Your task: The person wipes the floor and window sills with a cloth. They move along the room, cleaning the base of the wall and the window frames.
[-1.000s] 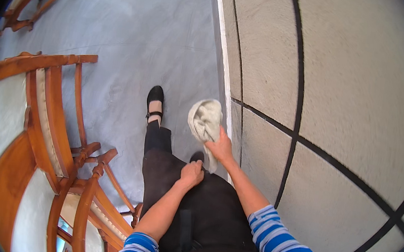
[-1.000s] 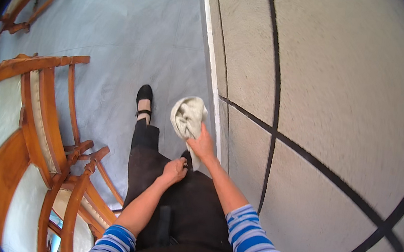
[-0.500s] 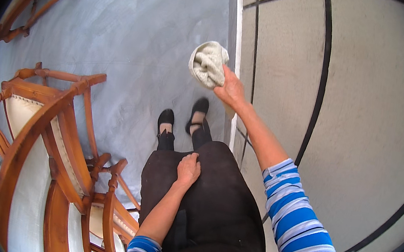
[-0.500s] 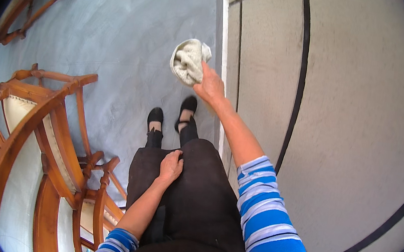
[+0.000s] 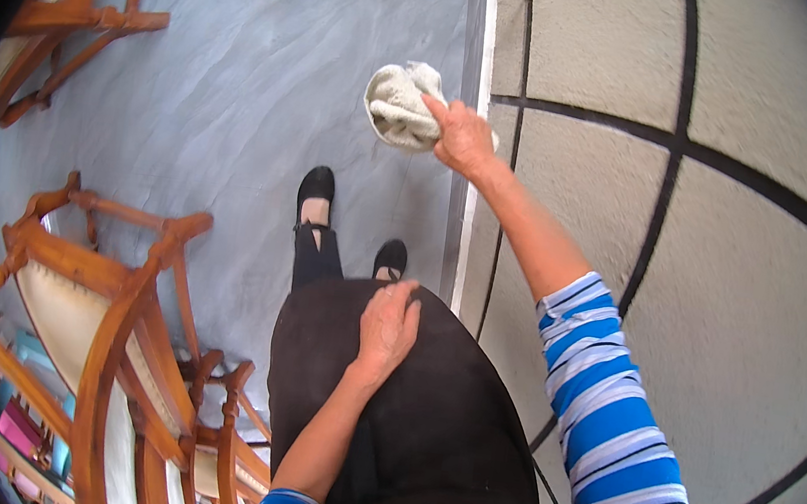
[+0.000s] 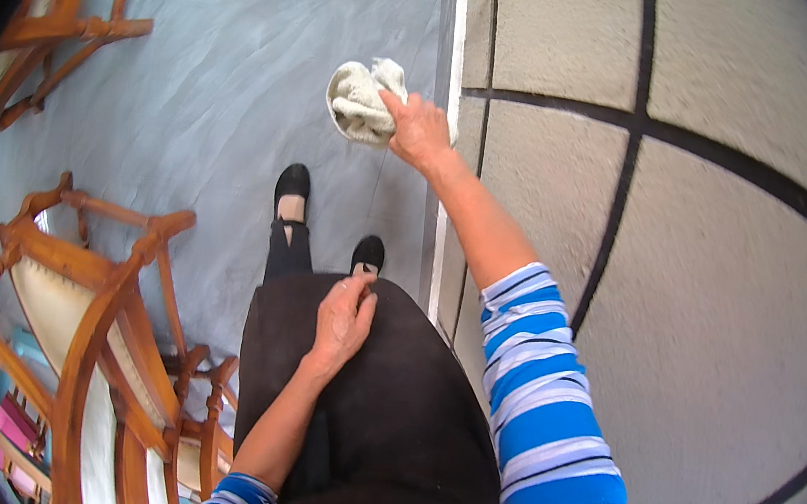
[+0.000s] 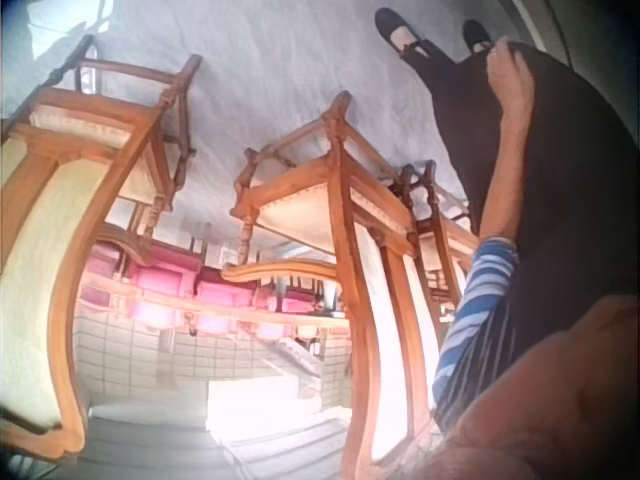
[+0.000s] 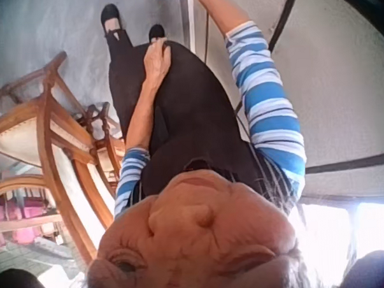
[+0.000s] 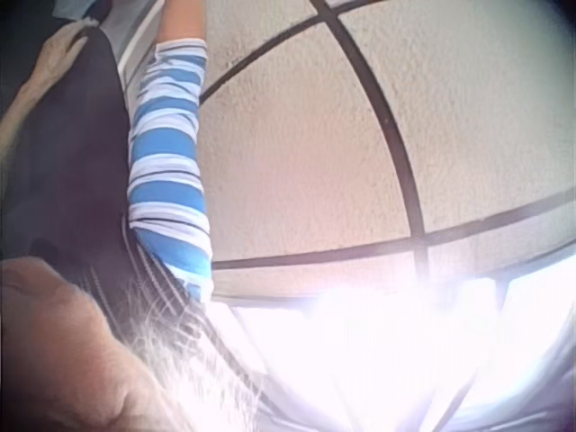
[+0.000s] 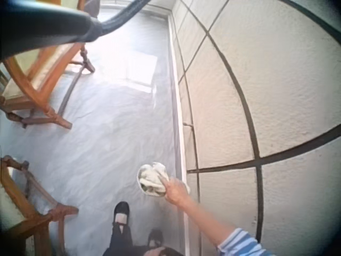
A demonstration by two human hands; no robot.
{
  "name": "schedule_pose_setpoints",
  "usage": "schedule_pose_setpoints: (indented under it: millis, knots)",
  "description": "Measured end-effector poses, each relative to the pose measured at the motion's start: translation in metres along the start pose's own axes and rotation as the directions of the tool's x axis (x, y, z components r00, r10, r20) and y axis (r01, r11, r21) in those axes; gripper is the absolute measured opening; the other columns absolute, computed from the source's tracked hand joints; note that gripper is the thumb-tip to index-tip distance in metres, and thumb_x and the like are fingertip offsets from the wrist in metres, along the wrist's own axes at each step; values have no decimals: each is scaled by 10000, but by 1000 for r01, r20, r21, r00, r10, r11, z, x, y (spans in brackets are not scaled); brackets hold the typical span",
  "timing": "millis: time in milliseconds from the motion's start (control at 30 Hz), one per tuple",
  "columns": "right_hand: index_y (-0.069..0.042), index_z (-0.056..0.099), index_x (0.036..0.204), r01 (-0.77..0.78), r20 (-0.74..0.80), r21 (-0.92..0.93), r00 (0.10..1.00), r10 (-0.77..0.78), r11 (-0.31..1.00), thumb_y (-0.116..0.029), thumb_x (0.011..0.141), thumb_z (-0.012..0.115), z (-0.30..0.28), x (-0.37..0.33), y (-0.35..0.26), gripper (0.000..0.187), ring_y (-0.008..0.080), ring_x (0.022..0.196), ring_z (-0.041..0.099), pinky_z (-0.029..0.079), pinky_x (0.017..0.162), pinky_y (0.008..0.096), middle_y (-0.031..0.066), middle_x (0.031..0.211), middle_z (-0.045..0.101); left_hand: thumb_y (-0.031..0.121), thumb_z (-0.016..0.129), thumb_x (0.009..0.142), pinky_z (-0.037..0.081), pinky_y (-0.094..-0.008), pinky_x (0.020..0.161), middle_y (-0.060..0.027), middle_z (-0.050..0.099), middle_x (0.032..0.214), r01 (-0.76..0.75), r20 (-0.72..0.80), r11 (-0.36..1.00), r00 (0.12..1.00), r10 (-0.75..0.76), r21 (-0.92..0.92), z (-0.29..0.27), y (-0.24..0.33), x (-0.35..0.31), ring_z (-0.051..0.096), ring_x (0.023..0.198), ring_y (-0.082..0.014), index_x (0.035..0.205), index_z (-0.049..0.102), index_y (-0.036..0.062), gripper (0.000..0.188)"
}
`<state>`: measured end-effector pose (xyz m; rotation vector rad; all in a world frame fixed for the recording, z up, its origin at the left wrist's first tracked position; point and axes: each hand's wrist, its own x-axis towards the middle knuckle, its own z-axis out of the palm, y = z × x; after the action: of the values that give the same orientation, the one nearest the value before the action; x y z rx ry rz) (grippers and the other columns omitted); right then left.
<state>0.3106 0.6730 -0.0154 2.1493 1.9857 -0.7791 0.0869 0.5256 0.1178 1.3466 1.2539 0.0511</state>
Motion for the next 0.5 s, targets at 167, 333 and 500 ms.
schedule_pose_setpoints:
  millis: [167, 333, 500]
  knots:
    - [-267, 527, 1374, 42, -210, -271, 972, -101, 962, -36, 737, 639, -25, 119, 43, 687, 305, 880, 633, 536, 767, 400, 109, 1005, 596, 91, 655, 835, 471, -407, 741, -136, 631, 894, -245, 121, 968, 964, 236, 61, -19, 0, 42, 605, 824, -304, 1109, 606, 32, 285]
    - [-166, 591, 1244, 78, -375, -284, 908, -186, 955, -117, 826, 549, -24, 202, 68, 422, 354, 1100, 556, 460, 863, 516, 159, 1204, 582, 85, 682, 803, 460, -397, 747, -121, 610, 904, -166, 189, 967, 973, 129, 192, -55, 4, 57, 582, 835, -290, 1136, 597, 22, 350]
    - [-175, 559, 1279, -19, -241, -499, 963, -118, 866, -105, 795, 578, 35, 205, 103, 490, 340, 1120, 550, 456, 908, 461, 139, 1238, 557, 81, 690, 795, 448, -375, 724, -109, 589, 888, -187, 211, 974, 965, 158, 130, -70, 6, 68, 568, 817, -276, 1165, 594, 23, 387]
